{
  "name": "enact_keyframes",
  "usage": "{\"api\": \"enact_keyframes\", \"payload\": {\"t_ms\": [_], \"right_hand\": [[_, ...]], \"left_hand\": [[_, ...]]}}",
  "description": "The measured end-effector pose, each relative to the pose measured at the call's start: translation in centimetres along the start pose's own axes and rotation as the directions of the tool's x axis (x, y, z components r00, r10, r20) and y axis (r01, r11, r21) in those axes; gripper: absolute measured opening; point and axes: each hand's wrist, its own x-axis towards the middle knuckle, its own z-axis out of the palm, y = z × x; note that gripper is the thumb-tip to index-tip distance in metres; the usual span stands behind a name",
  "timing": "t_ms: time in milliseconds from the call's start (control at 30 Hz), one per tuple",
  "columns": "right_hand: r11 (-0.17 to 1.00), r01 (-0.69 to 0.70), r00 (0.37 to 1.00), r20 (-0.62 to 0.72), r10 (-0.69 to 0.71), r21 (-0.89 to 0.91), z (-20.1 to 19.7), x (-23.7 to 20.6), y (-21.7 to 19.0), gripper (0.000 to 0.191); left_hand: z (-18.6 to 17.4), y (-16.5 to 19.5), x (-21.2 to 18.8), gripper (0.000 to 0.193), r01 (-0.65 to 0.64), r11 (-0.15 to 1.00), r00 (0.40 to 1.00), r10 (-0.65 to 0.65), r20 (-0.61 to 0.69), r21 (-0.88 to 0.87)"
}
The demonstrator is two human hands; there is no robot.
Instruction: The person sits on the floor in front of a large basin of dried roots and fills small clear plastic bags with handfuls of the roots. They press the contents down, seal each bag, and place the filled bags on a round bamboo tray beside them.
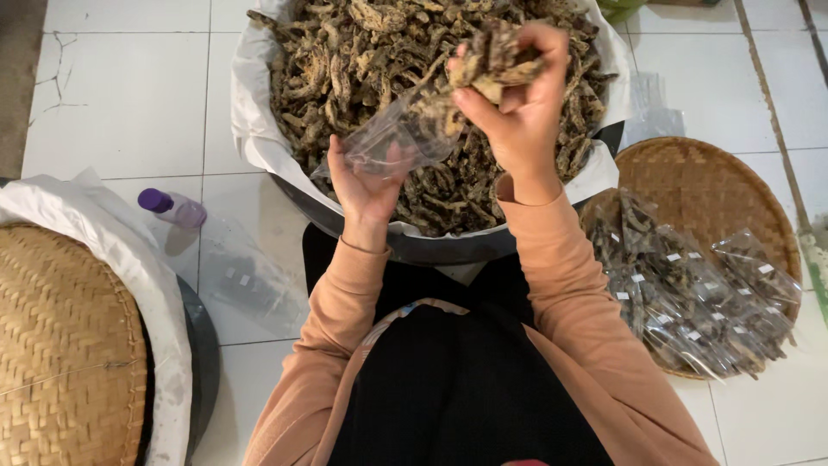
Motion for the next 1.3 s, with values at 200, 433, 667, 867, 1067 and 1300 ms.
{"api": "enact_keyframes", "payload": {"t_ms": [200,433,667,867,1067,1300], "right_hand": [[0.75,0.145,0.958,0.282,0.056,-0.645,1.7,-0.2,0.9,0.054],[0.821,0.078,0.956,0.276,0.1,-0.565,0.0,-0.8,1.2,0.02],[0.618,-0.29,0.692,0.285,0.663,-0.731,4.9,-2.5,7.8,0.043],[0.573,0.225,0.632,0.566,0.53,-0.788,12.3,-5.1,12.9,0.07],[0.559,0.418,0.504,0.695,0.512,-0.716,13.8,-5.5,14.6,0.051],[0.726,-0.011,0.711,0.505,0.49,-0.688,11.4,-4.8,14.5,0.007]], "left_hand": [[-0.3,-0.6,1.7,0.07,-0.094,0.995,0.986,0.087,0.144,0.044],[-0.5,3.8,2.1,0.074,-0.219,0.973,0.969,0.208,0.136,0.07],[2.1,8.5,-2.7,0.07,-0.497,0.864,0.864,0.483,0.143,0.081],[3.0,9.5,-4.3,0.076,-0.445,0.895,0.877,0.437,0.202,-0.004],[2.4,9.0,-3.5,0.072,-0.455,0.89,0.874,0.448,0.186,-0.007],[1.8,8.4,-3.1,0.077,-0.409,0.911,0.907,0.4,0.133,0.049]]}}
